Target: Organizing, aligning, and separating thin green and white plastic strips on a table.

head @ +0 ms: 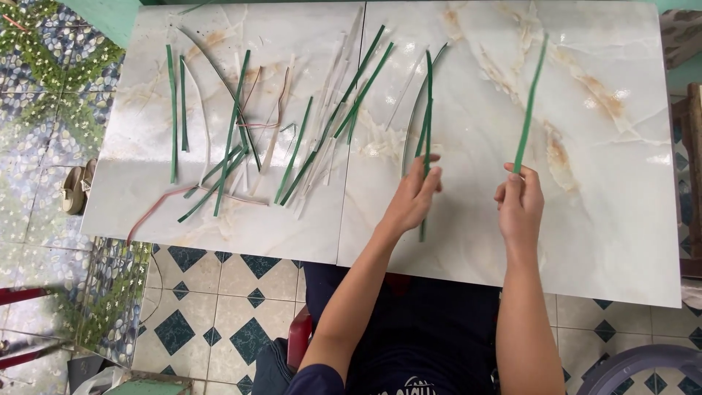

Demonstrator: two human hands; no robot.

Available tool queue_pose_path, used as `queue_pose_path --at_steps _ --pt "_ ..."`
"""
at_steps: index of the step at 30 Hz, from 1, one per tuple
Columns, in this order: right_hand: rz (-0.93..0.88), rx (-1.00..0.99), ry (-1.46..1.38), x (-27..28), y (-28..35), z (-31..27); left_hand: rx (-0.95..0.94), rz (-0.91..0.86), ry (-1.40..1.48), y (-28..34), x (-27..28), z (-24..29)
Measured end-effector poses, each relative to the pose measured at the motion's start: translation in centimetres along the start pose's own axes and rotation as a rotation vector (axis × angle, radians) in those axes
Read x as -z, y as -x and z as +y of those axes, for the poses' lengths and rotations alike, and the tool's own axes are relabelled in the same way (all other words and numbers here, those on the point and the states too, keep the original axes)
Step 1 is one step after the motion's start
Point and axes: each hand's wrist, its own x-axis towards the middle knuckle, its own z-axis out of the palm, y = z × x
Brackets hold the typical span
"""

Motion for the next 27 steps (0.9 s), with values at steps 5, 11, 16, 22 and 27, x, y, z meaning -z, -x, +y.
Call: queue_pose_path --at_steps 5,11,16,22,27 --pt "-0.112 0.065 0.285 0.7 -0.9 -0.1 0.053 0.055 -0.422 -4.6 1.2 -1.8" --pt "-0.201 0.127 0.483 0.4 -2.7 0.0 -0.090 0.149 -0.865 -6.0 3.1 -5.3" --pt "-0.193 0.380 0.561 -3.2 -6.8 0.4 -0.144 0.160 -1.059 -7.5 2.0 -7.5" --pt "-0.209 0.456 0.600 -8.5 -13.0 1.0 -0.100 0.300 -0.966 -12.5 2.8 -8.3" --pt "-0.127 0.482 0.520 -9.4 -15.3 1.7 0.034 0.378 -0.748 -14.4 4.2 -8.4"
